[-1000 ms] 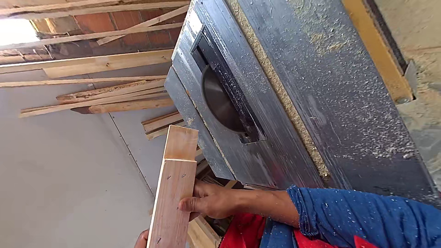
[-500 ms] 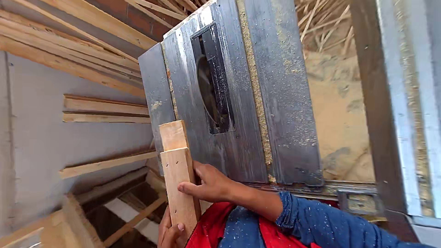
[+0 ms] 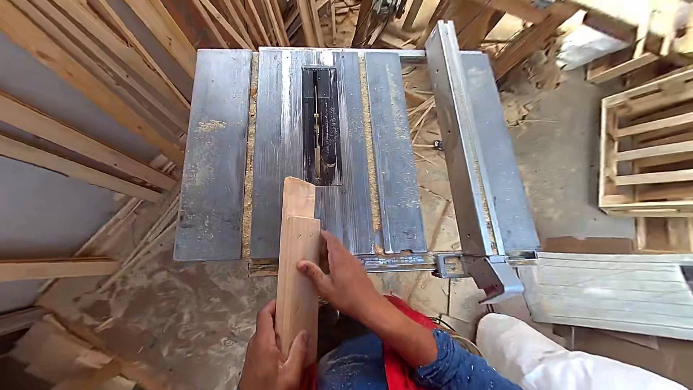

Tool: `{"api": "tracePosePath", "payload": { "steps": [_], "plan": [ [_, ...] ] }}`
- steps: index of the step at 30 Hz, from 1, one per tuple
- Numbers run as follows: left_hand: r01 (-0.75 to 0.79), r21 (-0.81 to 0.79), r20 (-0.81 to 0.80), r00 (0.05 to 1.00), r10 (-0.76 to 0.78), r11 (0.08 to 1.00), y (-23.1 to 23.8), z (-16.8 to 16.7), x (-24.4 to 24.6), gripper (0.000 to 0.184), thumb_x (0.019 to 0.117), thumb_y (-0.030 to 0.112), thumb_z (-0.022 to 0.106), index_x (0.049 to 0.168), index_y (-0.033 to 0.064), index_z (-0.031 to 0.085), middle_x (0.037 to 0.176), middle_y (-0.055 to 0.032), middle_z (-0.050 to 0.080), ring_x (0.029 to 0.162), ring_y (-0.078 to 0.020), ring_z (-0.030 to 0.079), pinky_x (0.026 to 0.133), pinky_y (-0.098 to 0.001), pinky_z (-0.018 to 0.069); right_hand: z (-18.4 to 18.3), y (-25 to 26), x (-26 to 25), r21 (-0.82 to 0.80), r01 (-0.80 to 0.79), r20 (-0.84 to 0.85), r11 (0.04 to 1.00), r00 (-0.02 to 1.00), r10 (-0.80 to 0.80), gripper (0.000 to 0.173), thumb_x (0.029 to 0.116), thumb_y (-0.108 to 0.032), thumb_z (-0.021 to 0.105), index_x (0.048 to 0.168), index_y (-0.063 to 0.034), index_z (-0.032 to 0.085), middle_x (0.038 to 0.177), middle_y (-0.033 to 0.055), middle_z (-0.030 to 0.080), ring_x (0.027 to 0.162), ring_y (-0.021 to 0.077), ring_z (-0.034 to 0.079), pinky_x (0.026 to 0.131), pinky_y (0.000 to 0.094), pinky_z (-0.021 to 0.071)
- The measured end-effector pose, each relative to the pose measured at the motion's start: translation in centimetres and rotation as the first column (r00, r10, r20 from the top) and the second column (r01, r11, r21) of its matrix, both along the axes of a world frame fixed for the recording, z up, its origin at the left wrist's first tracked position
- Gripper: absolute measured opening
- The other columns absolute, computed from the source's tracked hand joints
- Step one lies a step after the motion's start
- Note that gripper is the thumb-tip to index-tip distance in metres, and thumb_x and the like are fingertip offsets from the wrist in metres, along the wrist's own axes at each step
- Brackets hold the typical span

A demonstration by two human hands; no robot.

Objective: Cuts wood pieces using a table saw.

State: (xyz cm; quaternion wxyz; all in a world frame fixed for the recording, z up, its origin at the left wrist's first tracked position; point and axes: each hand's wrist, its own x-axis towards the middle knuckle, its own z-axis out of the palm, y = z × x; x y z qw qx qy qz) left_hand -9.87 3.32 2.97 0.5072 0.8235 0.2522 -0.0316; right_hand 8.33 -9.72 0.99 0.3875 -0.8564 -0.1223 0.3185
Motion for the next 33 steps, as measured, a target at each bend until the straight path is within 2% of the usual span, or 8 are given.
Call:
{"api": "tracePosePath", "payload": {
  "steps": [1,3,5,6,9,13,21,33],
  "plan": [
    [0.003,0.122,-0.031,1.0,0.001,0.993,-0.4,0.3,0.9,0.076,0.0829,0.027,0.076,0.147,0.0005,0.044,0.113,-0.0128,0.072,0.094,-0.0216,0.073,0.077,-0.0457,0.0633,0.2,-0.1,-0.3,0.003,-0.003,0.156,1.0,0.988,0.003,0.079,0.094,-0.063,0.061,0.149,-0.0071,0.051,0.126,0.0125,0.066,0.115,0.027,0.065,0.097,0.0494,0.0551],
    [0.035,0.329,-0.069,0.998,-0.013,0.944,-1.2,-0.6,2.9,0.082,0.084,0.027,0.075,0.151,-0.0035,0.038,0.11,-0.0167,0.073,0.087,-0.0265,0.074,0.07,-0.05,0.0626,-0.3,-0.5,-0.2,0.083,-0.041,0.42,0.996,0.907,0.002,0.075,0.0944,-0.057,0.065,0.15,-0.0088,0.048,0.139,0.0117,0.059,0.129,0.0257,0.057,0.107,0.0456,0.0504],
    [0.073,0.448,-0.087,0.995,-0.037,0.891,-1.8,-1.6,4.5,0.092,0.0819,0.025,0.075,0.154,-0.0104,0.03,0.108,-0.0193,0.073,0.082,-0.0283,0.075,0.065,-0.0504,0.0619,-1.9,-1.0,0.3,0.221,-0.144,0.55,0.965,0.835,-0.001,0.065,0.0967,-0.045,0.068,0.149,-0.0098,0.05,0.147,0.0094,0.055,0.139,0.0224,0.051,0.114,0.0437,0.0457],
    [0.094,0.492,-0.09,0.994,-0.057,0.866,-2.0,-1.9,5.1,0.09,0.0824,0.024,0.074,0.153,-0.0113,0.031,0.109,-0.0199,0.073,0.081,-0.0284,0.075,0.064,-0.0498,0.0618,-2.6,-1.2,0.6,0.272,-0.209,0.576,0.939,0.817,0.016,0.061,0.0982,-0.039,0.067,0.149,-0.0101,0.05,0.151,0.0086,0.053,0.143,0.0208,0.047,0.117,0.0429,0.0437],
    [0.145,0.575,-0.106,0.989,-0.102,0.806,-2.8,-2.8,6.5,0.081,0.0837,0.023,0.072,0.15,-0.0101,0.04,0.122,-0.0226,0.069,0.085,-0.0295,0.076,0.067,-0.0487,0.0623,-4.0,-2.0,1.8,0.327,-0.343,0.582,0.881,0.807,0.098,0.064,0.1017,-0.038,0.062,0.155,-0.0074,0.043,0.16,0.0094,0.044,0.149,0.0184,0.04,0.123,0.0405,0.0371],
    [0.122,0.625,-0.093,0.992,-0.081,0.771,-3.6,-2.9,7.8,0.079,0.0808,0.023,0.074,0.145,-0.0136,0.046,0.115,-0.0225,0.072,0.083,-0.0292,0.076,0.067,-0.0481,0.0622,-4.6,-2.7,4.6,0.368,-0.412,0.596,0.833,0.793,0.129,0.077,0.0981,-0.045,0.066,0.154,0.0005,0.039,0.16,0.0159,0.042,0.149,0.0213,0.04,0.123,0.039,0.0368],
    [0.091,0.633,-0.078,0.995,-0.054,0.769,-5.6,-2.7,7.6,0.076,0.0813,0.023,0.072,0.144,-0.0134,0.049,0.117,-0.0226,0.072,0.086,-0.0266,0.077,0.068,-0.0444,0.0626,-4.6,-4.2,5.5,0.394,-0.432,0.58,0.811,0.802,0.146,0.081,0.0975,-0.048,0.065,0.154,0.0029,0.038,0.159,0.0178,0.044,0.148,0.0221,0.043,0.122,0.0372,0.0387],
    [0.076,0.664,-0.078,0.996,-0.031,0.744,-5.9,-3.2,8.0,0.075,0.0791,0.022,0.071,0.141,-0.0142,0.051,0.108,-0.0208,0.074,0.078,-0.0264,0.076,0.063,-0.0444,0.0616,-4.6,-4.4,5.8,0.424,-0.43,0.572,0.797,0.81,0.133,0.08,0.0983,-0.043,0.066,0.154,0.0062,0.036,0.159,0.0218,0.041,0.148,0.0243,0.043,0.122,0.0363,0.0377]
  ]
}}
